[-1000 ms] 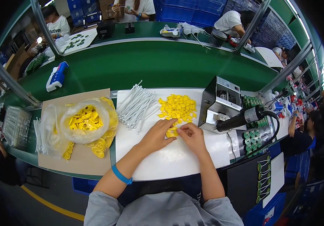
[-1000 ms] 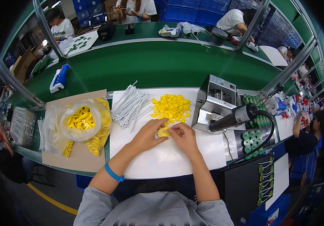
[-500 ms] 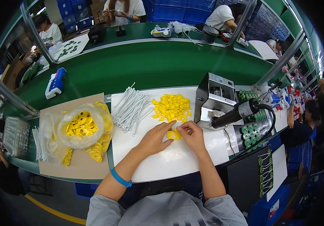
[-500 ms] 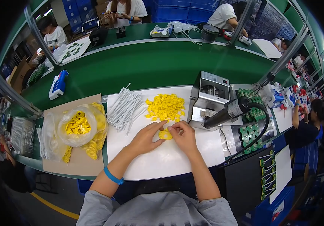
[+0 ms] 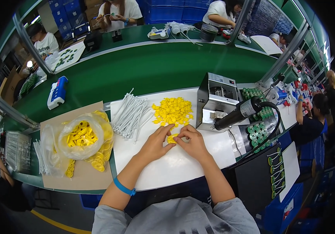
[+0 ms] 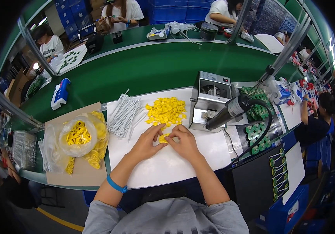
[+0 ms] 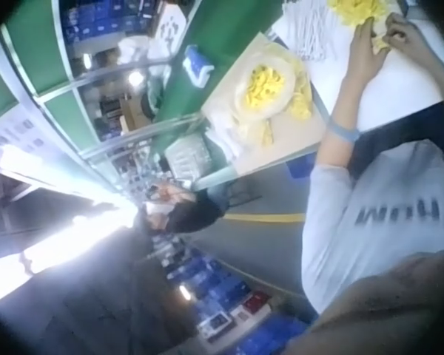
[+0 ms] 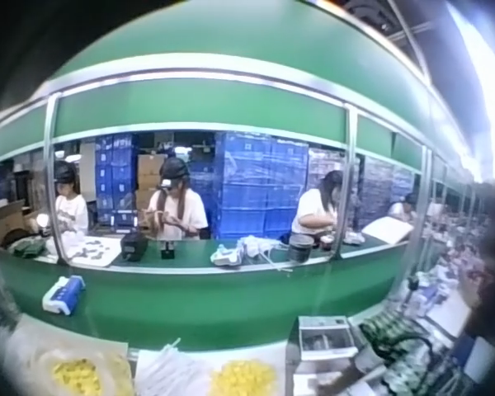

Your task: The person assembles small yellow plastic parts onto green printed circuit boards using an electric screwdriver to secure them with screws.

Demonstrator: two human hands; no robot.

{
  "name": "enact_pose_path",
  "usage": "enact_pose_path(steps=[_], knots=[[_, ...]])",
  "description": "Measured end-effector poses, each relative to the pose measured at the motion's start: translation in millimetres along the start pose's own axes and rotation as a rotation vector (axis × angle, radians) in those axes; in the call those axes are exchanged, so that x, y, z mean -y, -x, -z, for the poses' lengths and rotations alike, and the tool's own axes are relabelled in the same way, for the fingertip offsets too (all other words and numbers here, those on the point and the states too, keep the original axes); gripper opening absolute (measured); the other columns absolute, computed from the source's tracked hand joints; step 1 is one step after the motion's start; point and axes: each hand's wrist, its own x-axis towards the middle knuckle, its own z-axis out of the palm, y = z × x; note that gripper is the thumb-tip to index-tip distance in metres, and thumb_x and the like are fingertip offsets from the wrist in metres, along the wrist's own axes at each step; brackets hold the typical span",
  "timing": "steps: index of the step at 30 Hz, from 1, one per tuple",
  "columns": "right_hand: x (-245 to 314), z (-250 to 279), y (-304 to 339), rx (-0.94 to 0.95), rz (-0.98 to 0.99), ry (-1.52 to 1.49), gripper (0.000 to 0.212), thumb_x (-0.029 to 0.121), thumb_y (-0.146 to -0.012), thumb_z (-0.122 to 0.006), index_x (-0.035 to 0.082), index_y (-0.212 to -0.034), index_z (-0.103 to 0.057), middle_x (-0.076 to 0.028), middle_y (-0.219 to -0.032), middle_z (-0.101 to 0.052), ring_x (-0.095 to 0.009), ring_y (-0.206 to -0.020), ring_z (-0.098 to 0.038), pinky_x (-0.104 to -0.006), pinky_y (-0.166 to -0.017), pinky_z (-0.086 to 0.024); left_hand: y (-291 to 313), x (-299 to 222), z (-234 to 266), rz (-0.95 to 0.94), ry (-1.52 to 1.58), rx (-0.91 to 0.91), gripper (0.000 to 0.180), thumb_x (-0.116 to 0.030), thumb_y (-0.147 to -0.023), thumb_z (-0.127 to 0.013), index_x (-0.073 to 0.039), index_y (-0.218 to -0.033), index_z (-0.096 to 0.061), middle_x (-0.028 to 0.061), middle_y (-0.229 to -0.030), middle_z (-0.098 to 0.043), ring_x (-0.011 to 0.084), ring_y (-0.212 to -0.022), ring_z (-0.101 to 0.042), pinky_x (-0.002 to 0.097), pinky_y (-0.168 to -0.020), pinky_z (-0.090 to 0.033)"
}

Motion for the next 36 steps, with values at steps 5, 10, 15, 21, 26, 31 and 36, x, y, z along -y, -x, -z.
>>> enact_pose_path(steps=[5,10,15,21,26,31,36], knots=[[0,15,3,0.027,-0.044,-0.006,0.017,0.017,-0.082,-0.079,0.003,-0.082,-0.068,-0.004,-0.092,-0.061,-0.02,-0.073,-0.059,-0.0322,-0.067,-0.05,-4,-6,-10,-0.061,0.012,-0.053,0.076,-0.006,-0.076,-0.082,-0.007,-0.144,-0.048,0.0085,-0.099,-0.056,0.0193,-0.074,-0.048,0.0313,-0.07,-0.047],[-3,32,10,0.047,-0.063,-0.007,0.018,0.018,-0.081,-0.078,0.005,-0.082,-0.067,-0.005,-0.094,-0.062,-0.022,-0.075,-0.061,-0.0341,-0.069,-0.051,-8,-26,-18,-0.015,-0.004,-0.002,0.073,-0.008,-0.078,-0.081,-0.007,-0.143,-0.047,0.0101,-0.101,-0.057,0.0227,-0.079,-0.053,0.0327,-0.074,-0.05],[-10,52,22,-0.047,0.04,0.081,0.021,0.013,-0.079,-0.079,0.006,-0.09,-0.063,-0.005,-0.092,-0.06,-0.019,-0.07,-0.055,-0.031,-0.065,-0.048,-13,-47,-36,-0.017,-0.014,0.007,0.072,-0.008,-0.077,-0.081,-0.006,-0.142,-0.048,0.0102,-0.101,-0.057,0.0219,-0.077,-0.052,0.0323,-0.072,-0.049],[-25,99,54,-0.045,0.084,0.092,0.027,0.02,-0.084,-0.076,0.003,-0.098,-0.061,-0.014,-0.102,-0.061,-0.035,-0.09,-0.065,-0.0401,-0.077,-0.053,-23,-90,-75,-0.013,-0.101,-0.006,0.064,-0.009,-0.075,-0.078,-0.001,-0.133,-0.054,0.0125,-0.102,-0.059,0.022,-0.08,-0.056,0.0318,-0.072,-0.05],[0,190,122,0.329,-0.07,-0.069,0.041,0.03,-0.09,-0.075,-0.002,-0.112,-0.061,-0.016,-0.104,-0.061,-0.026,-0.084,-0.064,-0.035,-0.074,-0.053,-18,-136,-84,0.065,-0.353,0.108,0.062,-0.011,-0.075,-0.071,0.0,-0.133,-0.053,0.0205,-0.114,-0.058,0.0432,-0.102,-0.059,0.0462,-0.09,-0.051],[4,346,191,0.821,-0.045,-0.824,0.031,0.02,-0.094,-0.072,-0.003,-0.115,-0.069,-0.016,-0.115,-0.068,-0.02,-0.09,-0.071,-0.0278,-0.072,-0.058,-15,-178,-81,0.295,-0.575,0.214,0.074,-0.014,-0.072,-0.073,-0.005,-0.141,-0.046,0.0209,-0.117,-0.057,0.042,-0.099,-0.063,0.0462,-0.084,-0.054],[-90,401,206,-0.671,-0.398,0.038,0.036,0.031,-0.085,-0.078,-0.001,-0.099,-0.068,-0.013,-0.093,-0.067,-0.021,-0.084,-0.063,-0.0332,-0.074,-0.05,-21,-200,-97,0.095,-0.485,0.007,0.072,-0.008,-0.074,-0.073,-0.006,-0.142,-0.048,0.0149,-0.108,-0.056,0.0306,-0.079,-0.06,0.0388,-0.069,-0.051]])
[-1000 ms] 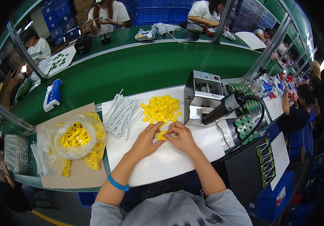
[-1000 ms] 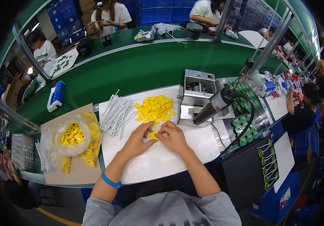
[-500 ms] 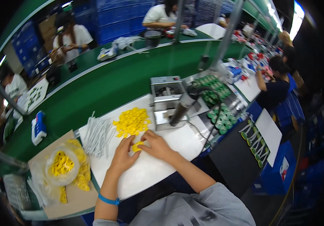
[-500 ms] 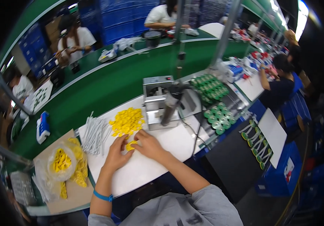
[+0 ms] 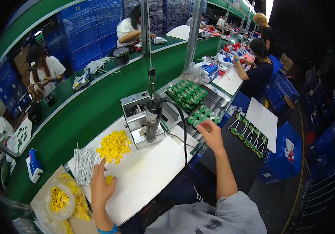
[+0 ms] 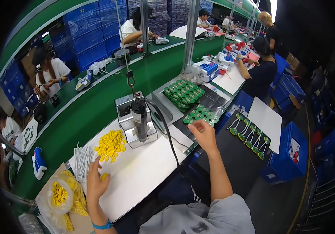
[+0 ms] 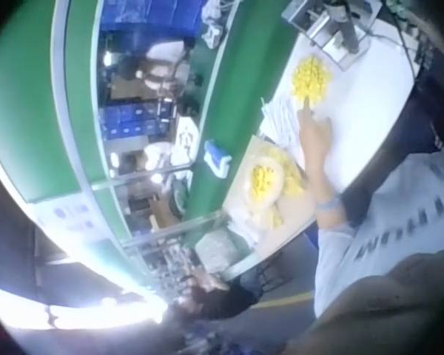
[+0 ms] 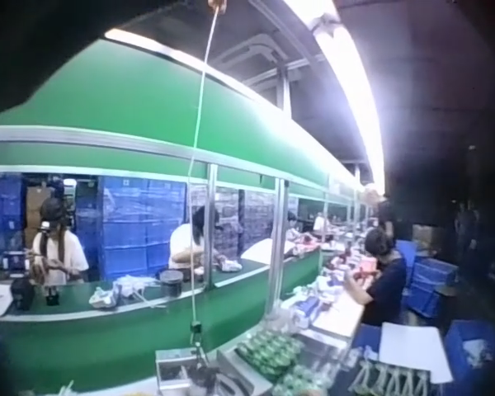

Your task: The person assembles small yellow plastic parts onto green printed circuit boards using an electric screwdriver to secure them with screws.

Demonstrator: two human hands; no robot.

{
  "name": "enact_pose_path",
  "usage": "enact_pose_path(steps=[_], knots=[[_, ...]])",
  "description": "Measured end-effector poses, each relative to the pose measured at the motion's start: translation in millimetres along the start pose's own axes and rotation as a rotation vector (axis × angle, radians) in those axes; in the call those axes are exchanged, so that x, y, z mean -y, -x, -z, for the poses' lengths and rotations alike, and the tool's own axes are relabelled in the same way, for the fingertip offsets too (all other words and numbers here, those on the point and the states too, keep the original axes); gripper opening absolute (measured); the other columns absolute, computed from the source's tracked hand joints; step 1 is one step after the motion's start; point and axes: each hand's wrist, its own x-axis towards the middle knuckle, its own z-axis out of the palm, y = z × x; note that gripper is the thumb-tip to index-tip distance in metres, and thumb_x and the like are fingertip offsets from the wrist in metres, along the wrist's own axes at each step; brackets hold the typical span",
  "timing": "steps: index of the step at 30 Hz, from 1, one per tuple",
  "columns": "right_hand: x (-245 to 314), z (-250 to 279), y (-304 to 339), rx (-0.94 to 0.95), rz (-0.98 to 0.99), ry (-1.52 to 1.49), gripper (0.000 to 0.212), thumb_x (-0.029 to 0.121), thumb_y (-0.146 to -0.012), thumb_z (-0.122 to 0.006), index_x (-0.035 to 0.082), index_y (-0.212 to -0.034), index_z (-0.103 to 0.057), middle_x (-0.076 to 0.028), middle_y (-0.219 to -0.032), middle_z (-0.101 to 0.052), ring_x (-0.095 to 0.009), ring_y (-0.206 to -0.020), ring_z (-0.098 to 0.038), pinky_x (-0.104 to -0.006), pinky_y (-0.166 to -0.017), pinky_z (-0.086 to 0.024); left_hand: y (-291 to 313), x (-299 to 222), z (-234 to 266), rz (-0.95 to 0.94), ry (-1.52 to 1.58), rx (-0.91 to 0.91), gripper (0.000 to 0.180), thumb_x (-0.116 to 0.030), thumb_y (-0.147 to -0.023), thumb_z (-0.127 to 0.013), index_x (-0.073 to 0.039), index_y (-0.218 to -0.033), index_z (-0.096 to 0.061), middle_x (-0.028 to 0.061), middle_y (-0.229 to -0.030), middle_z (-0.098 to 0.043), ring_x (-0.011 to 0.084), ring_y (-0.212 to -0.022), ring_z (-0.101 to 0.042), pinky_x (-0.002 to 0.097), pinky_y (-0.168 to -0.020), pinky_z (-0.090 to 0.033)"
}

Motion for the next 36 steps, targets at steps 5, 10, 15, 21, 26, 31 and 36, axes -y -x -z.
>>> enact_pose_path(steps=[5,10,15,21,26,31,36], knots=[[-40,5,-3,-0.12,0.225,0.661,0.055,0.029,-0.075,-0.083,0.005,-0.121,-0.066,-0.013,-0.127,-0.06,-0.034,-0.124,-0.05,-0.0441,-0.1,-0.041,7,-22,-36,-0.114,0.649,0.074,0.06,-0.004,-0.08,-0.074,-0.005,-0.137,-0.054,0.0021,-0.1,-0.056,0.0063,-0.066,-0.042,0.0206,-0.058,-0.038],[-26,55,12,-0.362,0.462,0.66,0.015,0.015,-0.085,-0.071,0.006,-0.097,-0.075,-0.011,-0.105,-0.073,-0.031,-0.097,-0.069,-0.04,-0.086,-0.053,19,-38,-70,-0.027,0.858,0.27,0.055,0.004,-0.082,-0.071,-0.003,-0.135,-0.055,-0.0012,-0.094,-0.06,0.0018,-0.067,-0.045,0.017,-0.059,-0.038],[20,158,31,-0.819,0.385,0.317,0.009,0.008,-0.092,-0.068,0.0,-0.096,-0.072,-0.015,-0.093,-0.073,-0.026,-0.085,-0.071,-0.0326,-0.074,-0.053,42,-87,-78,-0.046,0.803,0.311,0.047,0.004,-0.081,-0.07,0.0,-0.127,-0.061,0.0008,-0.092,-0.061,0.0041,-0.07,-0.049,0.0181,-0.062,-0.041],[106,218,100,-0.243,0.087,-0.688,0.012,0.003,-0.091,-0.068,-0.001,-0.102,-0.068,0.001,-0.084,-0.064,-0.004,-0.073,-0.053,-0.0214,-0.064,-0.04,49,-154,-38,-0.307,0.416,0.486,0.047,-0.015,-0.077,-0.083,-0.004,-0.12,-0.068,0.0059,-0.093,-0.057,0.0127,-0.076,-0.053,0.0255,-0.069,-0.046],[146,139,117,1.028,0.312,-0.57,0.015,0.008,-0.092,-0.07,-0.002,-0.102,-0.069,-0.008,-0.09,-0.071,-0.012,-0.086,-0.064,-0.0283,-0.079,-0.05,48,-136,-29,-0.164,1.197,0.976,0.071,-0.04,-0.09,-0.073,0.004,-0.141,-0.048,0.0212,-0.12,-0.064,0.0255,-0.099,-0.064,0.0348,-0.09,-0.049],[133,-15,151,0.627,0.027,-0.626,0.02,0.019,-0.099,-0.065,0.001,-0.108,-0.065,-0.002,-0.091,-0.067,-0.008,-0.084,-0.059,-0.0255,-0.079,-0.049,48,-66,-35,0.079,1.876,0.489,0.11,-0.087,-0.084,-0.034,0.004,-0.146,-0.038,0.0306,-0.131,-0.058,0.0467,-0.119,-0.057,0.0567,-0.104,-0.043],[139,-147,163,0.324,-0.073,-0.587,0.027,0.019,-0.102,-0.058,0.0,-0.121,-0.055,-0.007,-0.099,-0.066,-0.012,-0.091,-0.061,-0.0286,-0.081,-0.051,38,13,-9,0.292,1.923,0.123,0.061,-0.053,-0.1,-0.052,-0.001,-0.132,-0.054,0.0179,-0.128,-0.06,0.0308,-0.114,-0.06,0.048,-0.097,-0.051]])
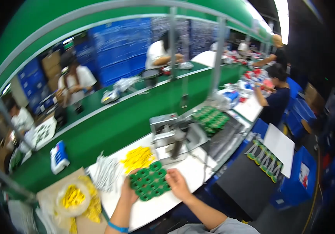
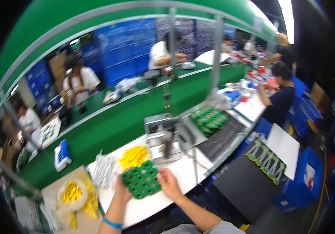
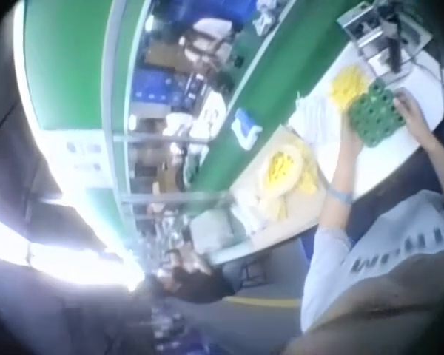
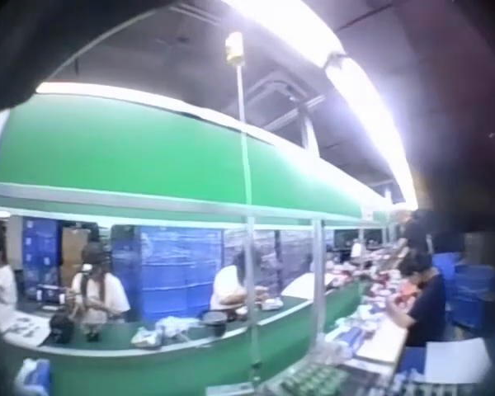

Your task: The person assembles small yellow plastic parts onto green printed circuit boards using an electric screwdriver to secure them with screws.

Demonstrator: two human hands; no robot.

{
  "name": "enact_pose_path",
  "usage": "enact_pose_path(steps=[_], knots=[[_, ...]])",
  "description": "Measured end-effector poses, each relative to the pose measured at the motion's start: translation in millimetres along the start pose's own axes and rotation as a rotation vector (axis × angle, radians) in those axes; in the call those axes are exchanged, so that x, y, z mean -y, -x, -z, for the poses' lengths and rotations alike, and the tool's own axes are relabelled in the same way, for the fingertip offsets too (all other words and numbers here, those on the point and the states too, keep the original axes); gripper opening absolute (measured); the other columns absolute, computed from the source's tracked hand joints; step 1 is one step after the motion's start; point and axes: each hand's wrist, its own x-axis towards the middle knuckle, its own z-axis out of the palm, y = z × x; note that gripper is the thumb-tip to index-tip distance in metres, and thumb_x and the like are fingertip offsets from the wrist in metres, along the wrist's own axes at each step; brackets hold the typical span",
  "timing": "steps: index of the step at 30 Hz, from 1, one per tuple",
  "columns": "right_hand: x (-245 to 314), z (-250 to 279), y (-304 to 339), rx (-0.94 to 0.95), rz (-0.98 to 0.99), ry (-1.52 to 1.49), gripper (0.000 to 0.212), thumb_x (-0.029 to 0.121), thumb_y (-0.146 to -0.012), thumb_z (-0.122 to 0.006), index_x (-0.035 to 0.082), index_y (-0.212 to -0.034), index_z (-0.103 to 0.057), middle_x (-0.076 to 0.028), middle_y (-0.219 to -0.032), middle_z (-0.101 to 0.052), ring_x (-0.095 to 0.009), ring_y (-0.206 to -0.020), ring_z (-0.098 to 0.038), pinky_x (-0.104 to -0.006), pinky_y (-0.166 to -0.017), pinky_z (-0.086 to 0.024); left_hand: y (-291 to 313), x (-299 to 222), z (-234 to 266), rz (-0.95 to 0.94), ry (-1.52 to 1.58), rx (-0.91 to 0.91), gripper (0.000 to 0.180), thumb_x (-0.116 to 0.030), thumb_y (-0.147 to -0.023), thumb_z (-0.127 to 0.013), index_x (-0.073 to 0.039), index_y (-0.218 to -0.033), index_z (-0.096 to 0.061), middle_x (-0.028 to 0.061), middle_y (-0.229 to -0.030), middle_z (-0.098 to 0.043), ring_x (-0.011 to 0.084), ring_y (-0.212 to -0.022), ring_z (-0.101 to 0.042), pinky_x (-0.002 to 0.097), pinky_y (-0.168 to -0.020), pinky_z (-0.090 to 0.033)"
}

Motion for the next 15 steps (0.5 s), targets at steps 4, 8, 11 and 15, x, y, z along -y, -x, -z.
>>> enact_pose_path(steps=[4,8,11,15], knots=[[-34,-66,-37,-0.012,0.03,0.262,0.043,0.036,-0.107,-0.046,-0.004,-0.114,-0.059,-0.015,-0.091,-0.07,-0.021,-0.085,-0.066,-0.0351,-0.077,-0.051,-8,-37,34,-0.03,-0.334,-0.191,0.019,-0.01,-0.09,-0.075,0.0,-0.104,-0.066,0.0065,-0.091,-0.069,0.0145,-0.073,-0.065,0.0278,-0.064,-0.056],[-68,-112,-59,0.132,-0.16,-0.068,0.049,0.039,-0.11,-0.039,-0.002,-0.106,-0.066,-0.004,-0.094,-0.069,-0.01,-0.083,-0.062,-0.0256,-0.076,-0.05,-14,-55,78,0.0,-0.317,-0.171,0.018,-0.011,-0.089,-0.076,0.002,-0.1,-0.068,0.008,-0.088,-0.071,0.0146,-0.07,-0.066,0.0281,-0.061,-0.056],[-84,-124,-68,0.208,-0.2,-0.116,0.053,0.044,-0.109,-0.038,0.0,-0.106,-0.066,-0.004,-0.095,-0.07,-0.01,-0.081,-0.063,-0.0244,-0.074,-0.052,-19,-61,97,0.025,-0.237,-0.138,0.022,-0.01,-0.09,-0.075,0.004,-0.105,-0.067,0.0103,-0.094,-0.071,0.0164,-0.075,-0.069,0.0295,-0.062,-0.058],[-106,-138,-71,0.165,-0.378,-0.243,0.052,0.044,-0.109,-0.038,0.001,-0.104,-0.066,-0.003,-0.091,-0.069,-0.008,-0.077,-0.061,-0.0231,-0.068,-0.051,-26,-62,109,0.032,-0.168,-0.108,0.024,-0.01,-0.091,-0.073,0.003,-0.109,-0.065,0.0116,-0.099,-0.071,0.0171,-0.079,-0.069,0.0299,-0.064,-0.06]])
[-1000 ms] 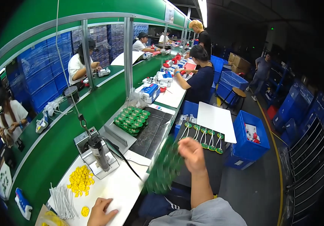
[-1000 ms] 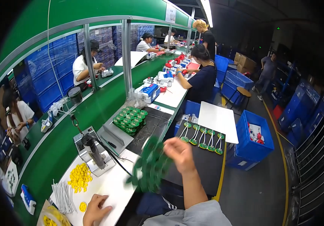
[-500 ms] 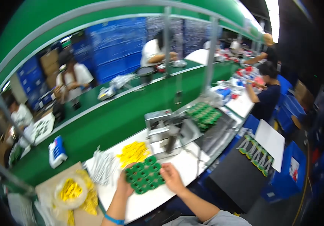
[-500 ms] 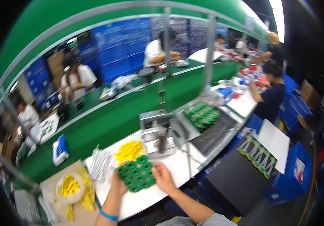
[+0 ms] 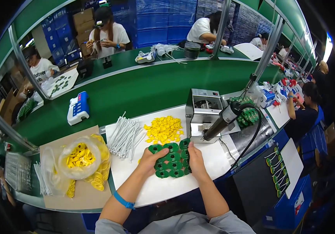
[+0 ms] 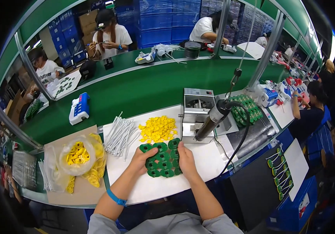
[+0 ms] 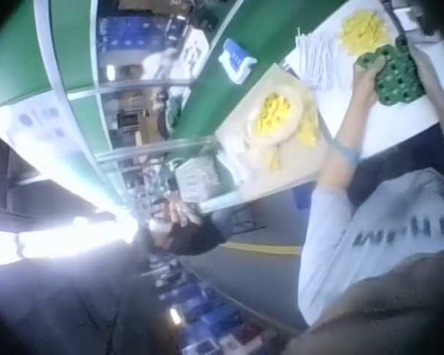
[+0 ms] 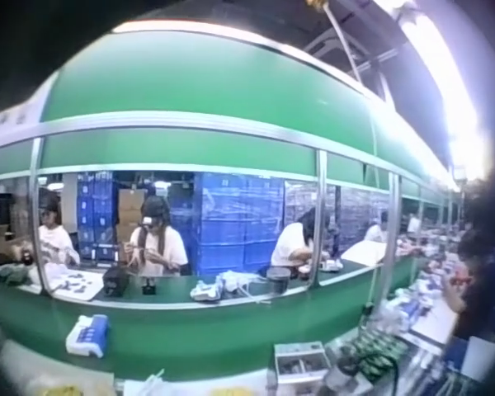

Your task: The person assembles small yellow plastic parts onto green printed circuit boards using an electric screwdriver to secure them with screws.

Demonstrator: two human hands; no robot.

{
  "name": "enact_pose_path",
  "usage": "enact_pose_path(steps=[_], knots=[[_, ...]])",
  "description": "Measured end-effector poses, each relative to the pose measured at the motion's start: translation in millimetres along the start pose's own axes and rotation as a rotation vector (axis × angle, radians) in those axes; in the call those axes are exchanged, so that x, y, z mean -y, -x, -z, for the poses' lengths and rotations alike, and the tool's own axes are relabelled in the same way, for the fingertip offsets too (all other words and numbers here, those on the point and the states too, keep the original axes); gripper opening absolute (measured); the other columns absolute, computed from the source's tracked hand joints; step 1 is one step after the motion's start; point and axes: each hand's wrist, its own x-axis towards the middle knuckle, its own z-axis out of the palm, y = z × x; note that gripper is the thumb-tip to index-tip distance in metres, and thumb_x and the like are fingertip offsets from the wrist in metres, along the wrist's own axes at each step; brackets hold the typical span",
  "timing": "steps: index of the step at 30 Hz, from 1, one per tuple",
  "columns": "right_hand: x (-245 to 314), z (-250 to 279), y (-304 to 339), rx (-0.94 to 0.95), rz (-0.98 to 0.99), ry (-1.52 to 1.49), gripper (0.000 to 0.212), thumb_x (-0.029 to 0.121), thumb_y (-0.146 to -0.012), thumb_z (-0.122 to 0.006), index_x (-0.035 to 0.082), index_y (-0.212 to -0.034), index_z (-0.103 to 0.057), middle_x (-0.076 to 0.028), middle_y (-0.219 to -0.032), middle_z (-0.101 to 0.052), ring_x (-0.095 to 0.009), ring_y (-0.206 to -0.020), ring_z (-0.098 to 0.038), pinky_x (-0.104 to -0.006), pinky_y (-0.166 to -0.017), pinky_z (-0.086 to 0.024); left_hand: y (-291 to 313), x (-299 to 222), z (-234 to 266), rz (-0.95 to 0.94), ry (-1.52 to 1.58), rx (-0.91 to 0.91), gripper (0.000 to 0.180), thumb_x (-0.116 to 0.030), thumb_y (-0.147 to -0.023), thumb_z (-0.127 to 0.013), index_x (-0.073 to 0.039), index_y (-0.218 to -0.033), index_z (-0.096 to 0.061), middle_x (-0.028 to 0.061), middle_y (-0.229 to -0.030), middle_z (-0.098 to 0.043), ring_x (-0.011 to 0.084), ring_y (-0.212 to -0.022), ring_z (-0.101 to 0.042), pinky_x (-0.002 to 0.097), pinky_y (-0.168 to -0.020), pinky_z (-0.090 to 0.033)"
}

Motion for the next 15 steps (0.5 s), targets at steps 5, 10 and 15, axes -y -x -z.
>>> enact_pose_path(steps=[5,10,15], knots=[[-11,-6,-6,-0.244,0.367,0.479,0.037,0.029,-0.108,-0.045,-0.002,-0.098,-0.062,-0.012,-0.075,-0.064,-0.018,-0.069,-0.058,-0.0343,-0.064,-0.047,-5,4,2,-0.075,-0.141,-0.14,0.017,-0.015,-0.091,-0.075,-0.003,-0.095,-0.064,0.0057,-0.085,-0.068,0.0132,-0.069,-0.065,0.028,-0.061,-0.057],[-15,-33,7,-0.132,0.449,0.686,0.026,0.024,-0.102,-0.054,-0.001,-0.098,-0.059,-0.023,-0.073,-0.065,-0.039,-0.066,-0.066,-0.042,-0.061,-0.05,-10,20,11,-0.24,-0.456,-0.259,0.029,-0.03,-0.1,-0.064,-0.005,-0.086,-0.06,0.0027,-0.077,-0.063,0.0095,-0.066,-0.058,0.0264,-0.059,-0.049],[-16,-39,8,-0.067,0.388,0.568,0.03,0.027,-0.105,-0.051,-0.001,-0.096,-0.059,-0.015,-0.071,-0.063,-0.023,-0.063,-0.061,-0.0369,-0.06,-0.048,-7,21,13,-0.187,-0.338,-0.336,0.04,-0.04,-0.104,-0.054,-0.006,-0.084,-0.06,0.0006,-0.076,-0.06,0.0092,-0.064,-0.053,0.0275,-0.058,-0.048]])
